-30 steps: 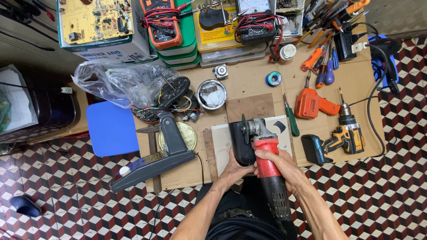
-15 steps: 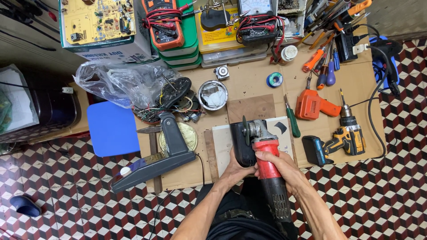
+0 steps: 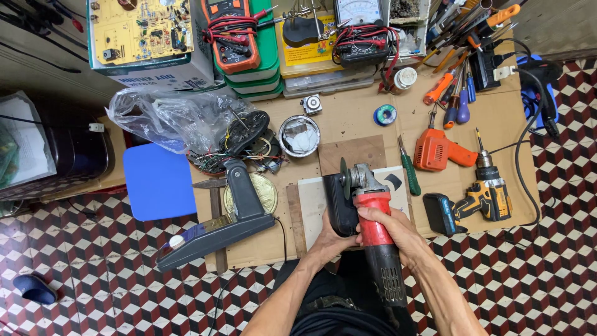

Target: Using an angle grinder and utility knife to modify a black plastic housing on a workshop bench.

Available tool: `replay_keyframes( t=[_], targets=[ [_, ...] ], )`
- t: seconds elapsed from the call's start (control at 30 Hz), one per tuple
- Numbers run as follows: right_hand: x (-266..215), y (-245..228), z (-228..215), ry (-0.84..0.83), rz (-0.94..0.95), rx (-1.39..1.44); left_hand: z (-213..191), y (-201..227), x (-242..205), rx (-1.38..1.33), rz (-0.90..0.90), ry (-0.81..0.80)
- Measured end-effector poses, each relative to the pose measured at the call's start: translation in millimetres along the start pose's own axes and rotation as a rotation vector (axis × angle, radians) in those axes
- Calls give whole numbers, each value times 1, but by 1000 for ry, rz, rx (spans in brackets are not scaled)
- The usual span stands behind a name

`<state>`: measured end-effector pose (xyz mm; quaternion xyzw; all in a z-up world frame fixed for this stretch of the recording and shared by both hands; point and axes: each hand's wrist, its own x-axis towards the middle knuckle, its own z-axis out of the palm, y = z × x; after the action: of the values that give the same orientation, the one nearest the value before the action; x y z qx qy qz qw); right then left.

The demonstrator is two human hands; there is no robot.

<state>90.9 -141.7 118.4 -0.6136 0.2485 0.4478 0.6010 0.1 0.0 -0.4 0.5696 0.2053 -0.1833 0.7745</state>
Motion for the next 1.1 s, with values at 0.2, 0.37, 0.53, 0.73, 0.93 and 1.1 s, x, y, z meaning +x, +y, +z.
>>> replay_keyframes(
  t=[0.2, 0.37, 0.53, 0.73, 0.93, 1.1],
  targets=[
    [0, -9, -3, 8, -6, -15, -2, 3, -2, 45, -57, 0],
    [-10, -10, -4, 35, 7, 48, -2, 2, -1, 31, -54, -9],
    [-12, -1, -3, 4, 12, 49, -1, 2, 0, 32, -51, 12],
    [-6, 6, -4, -14, 21, -6, -3, 4, -2, 62, -75, 16],
    [-8, 1, -2, -23, 32, -7, -2, 0, 1, 42, -24, 17],
    [-1, 3, -2, -13, 23, 7, -2, -3, 1, 4, -26, 6]
  ],
)
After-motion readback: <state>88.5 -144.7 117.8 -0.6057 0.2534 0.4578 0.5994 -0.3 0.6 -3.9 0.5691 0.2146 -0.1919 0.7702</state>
